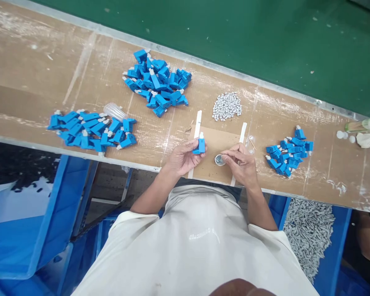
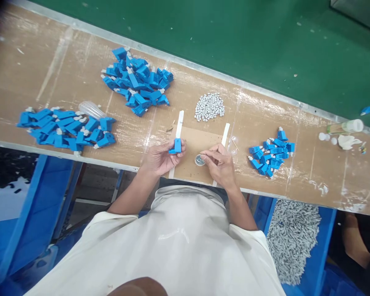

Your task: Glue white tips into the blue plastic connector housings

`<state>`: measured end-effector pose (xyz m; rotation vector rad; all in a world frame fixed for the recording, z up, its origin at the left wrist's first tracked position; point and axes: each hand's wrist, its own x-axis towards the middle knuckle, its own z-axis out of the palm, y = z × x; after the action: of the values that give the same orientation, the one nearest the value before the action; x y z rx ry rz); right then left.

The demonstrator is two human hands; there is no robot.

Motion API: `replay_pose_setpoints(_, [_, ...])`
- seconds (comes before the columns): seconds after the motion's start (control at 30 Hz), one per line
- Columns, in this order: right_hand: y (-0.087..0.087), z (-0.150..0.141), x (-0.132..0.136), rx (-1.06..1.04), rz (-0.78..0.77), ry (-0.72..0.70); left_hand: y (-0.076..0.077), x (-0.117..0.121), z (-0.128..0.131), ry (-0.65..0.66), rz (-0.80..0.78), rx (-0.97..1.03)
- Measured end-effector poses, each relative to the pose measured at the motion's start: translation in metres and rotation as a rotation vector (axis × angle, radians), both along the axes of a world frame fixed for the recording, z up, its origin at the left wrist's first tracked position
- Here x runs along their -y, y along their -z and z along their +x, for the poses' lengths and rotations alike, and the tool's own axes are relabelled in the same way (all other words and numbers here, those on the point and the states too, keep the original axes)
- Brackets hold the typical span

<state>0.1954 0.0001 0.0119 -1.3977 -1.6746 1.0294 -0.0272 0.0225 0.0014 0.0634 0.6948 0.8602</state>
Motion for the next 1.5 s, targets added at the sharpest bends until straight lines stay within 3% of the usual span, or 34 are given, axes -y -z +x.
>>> replay_pose_setpoints(0.27, [-0.026,0.006,0.006,-0.031,0.15,-0.048,-0.001,0.004,0.011,0.018,0.109,-0.038])
replay_pose_setpoints(0.57, [-0.044,-0.007,0.01,-0.189,0.314,0.211,-0.008,0.014,0.024,0.195,0.222,0.003])
replay_pose_setpoints(0.7, [-0.044,-0.014,0.011,-0.15,0.404,0.209,-0.012,0.016,0.026,0.218,0.223,0.003])
replay_pose_setpoints(1.07, [-0.038,-0.016,0.01,-0.124,0.423,0.124,-0.007,0.017,0.024,0.233,0.225,-0.007])
replay_pose_setpoints(1.5, [-0.043,-0.01,0.011,0.2,0.54,0.004,-0.006,0.019,0.024,0.235,0.255,-0.018])
